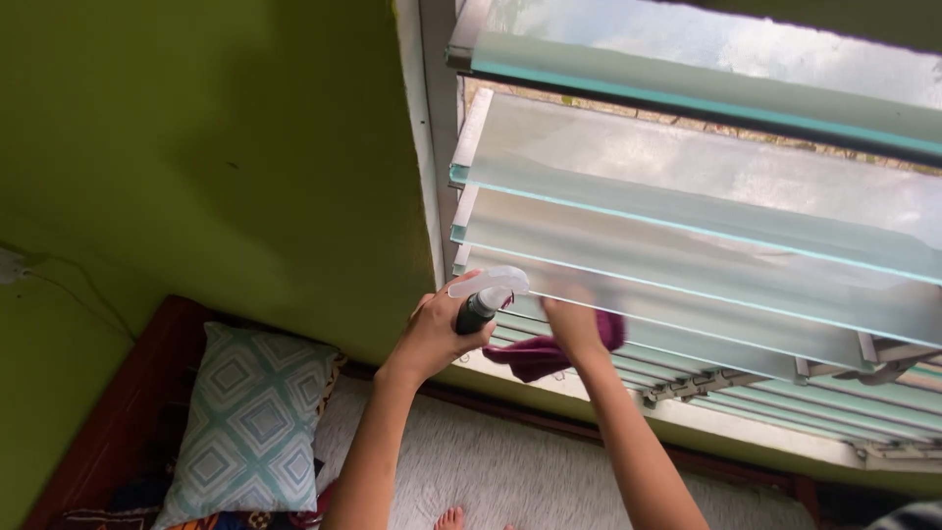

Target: Cleaning window slats using a spray bottle and a cloth while standing on a bed.

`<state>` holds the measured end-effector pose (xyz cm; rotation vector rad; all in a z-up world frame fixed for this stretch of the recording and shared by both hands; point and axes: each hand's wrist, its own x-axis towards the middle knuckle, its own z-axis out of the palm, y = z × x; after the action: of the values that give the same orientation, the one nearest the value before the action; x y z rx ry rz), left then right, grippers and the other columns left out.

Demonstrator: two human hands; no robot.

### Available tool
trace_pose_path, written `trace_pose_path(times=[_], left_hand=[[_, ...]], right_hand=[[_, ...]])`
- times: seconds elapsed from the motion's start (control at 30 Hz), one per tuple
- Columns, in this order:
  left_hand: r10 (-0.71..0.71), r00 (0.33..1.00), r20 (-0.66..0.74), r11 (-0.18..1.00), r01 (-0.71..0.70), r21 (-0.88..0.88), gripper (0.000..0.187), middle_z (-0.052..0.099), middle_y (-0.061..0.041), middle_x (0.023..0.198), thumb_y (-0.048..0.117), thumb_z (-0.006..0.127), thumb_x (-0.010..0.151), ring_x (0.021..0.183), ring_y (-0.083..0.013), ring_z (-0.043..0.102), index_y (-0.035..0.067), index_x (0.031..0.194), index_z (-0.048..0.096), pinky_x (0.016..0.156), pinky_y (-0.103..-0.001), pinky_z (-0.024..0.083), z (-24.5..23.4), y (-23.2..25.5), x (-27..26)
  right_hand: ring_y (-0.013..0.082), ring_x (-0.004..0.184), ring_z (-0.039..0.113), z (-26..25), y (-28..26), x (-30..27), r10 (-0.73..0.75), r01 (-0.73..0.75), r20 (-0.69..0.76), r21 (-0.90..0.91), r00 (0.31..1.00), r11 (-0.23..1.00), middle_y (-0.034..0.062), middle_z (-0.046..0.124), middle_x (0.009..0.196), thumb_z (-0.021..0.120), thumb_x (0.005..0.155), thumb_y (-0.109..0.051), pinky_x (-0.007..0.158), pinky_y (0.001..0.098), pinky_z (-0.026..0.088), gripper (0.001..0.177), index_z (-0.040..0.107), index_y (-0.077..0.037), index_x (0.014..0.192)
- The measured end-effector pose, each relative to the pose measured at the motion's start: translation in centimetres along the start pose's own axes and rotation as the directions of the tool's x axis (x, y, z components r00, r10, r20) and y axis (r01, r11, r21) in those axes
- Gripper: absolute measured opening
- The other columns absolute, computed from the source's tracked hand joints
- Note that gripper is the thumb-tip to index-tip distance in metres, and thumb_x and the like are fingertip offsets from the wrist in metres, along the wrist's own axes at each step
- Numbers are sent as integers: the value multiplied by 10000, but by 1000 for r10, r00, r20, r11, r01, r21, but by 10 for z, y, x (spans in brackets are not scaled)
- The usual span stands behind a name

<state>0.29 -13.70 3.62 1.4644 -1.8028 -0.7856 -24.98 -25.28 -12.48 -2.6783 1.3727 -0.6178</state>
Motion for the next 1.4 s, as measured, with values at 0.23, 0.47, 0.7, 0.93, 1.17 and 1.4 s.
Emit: trace_pose_path(times=[0.23,0.47,0.7,0.93,1.17,1.4], left_hand=[[102,993,-56,993,-99,57,504,563,-73,1497,358,755,797,1240,-296,622,121,1238,698,1074,-452,418,12,-13,-1],[173,979,-106,984,-166,67,474,583,-52,1483,348,739,802,1262,-266,616,133,1223,711,1071,-432,425,19,-15,-3],[106,989,-102,991,-97,89,594,557,-76,1497,365,735,792,1267,-261,591,160,1345,661,1062,-434,408,13,-3,-4],[199,970,-144,977,-184,106,625,572,-87,1488,358,751,804,1368,-270,552,162,1389,646,1073,-438,408,19,-6,-6],[155,979,-132,984,-140,112,578,567,-77,1492,339,755,787,1327,-257,568,160,1330,671,1078,-447,408,17,0,-5],[165,984,-61,982,-159,102,457,567,-123,1502,307,748,814,1383,-319,529,107,1222,709,1093,-453,411,15,-3,-2]], right_hand=[[412,836,687,103,-46,-3,467,-424,-290,201,835,883,192,718,875,658,837,-154,718,527,518,155,712,-48,936],[393,955,673,-42,-7,-19,252,-239,253,-81,934,968,179,695,1059,543,963,-242,811,517,546,246,658,-126,1147],[290,1152,671,-88,81,-127,150,-589,-603,-644,784,488,96,728,1179,559,955,-333,995,501,474,330,753,-113,1105],[355,1041,650,13,-86,9,437,-428,58,-126,898,895,121,713,1066,552,970,-298,931,518,469,256,707,-124,1073],[365,874,650,-103,-29,-34,257,-267,75,216,964,939,142,700,901,498,950,-330,769,501,492,311,707,-110,880],[415,951,616,-145,154,-182,608,-655,-263,-149,749,741,174,693,983,598,995,-136,869,542,485,153,723,-54,962]])
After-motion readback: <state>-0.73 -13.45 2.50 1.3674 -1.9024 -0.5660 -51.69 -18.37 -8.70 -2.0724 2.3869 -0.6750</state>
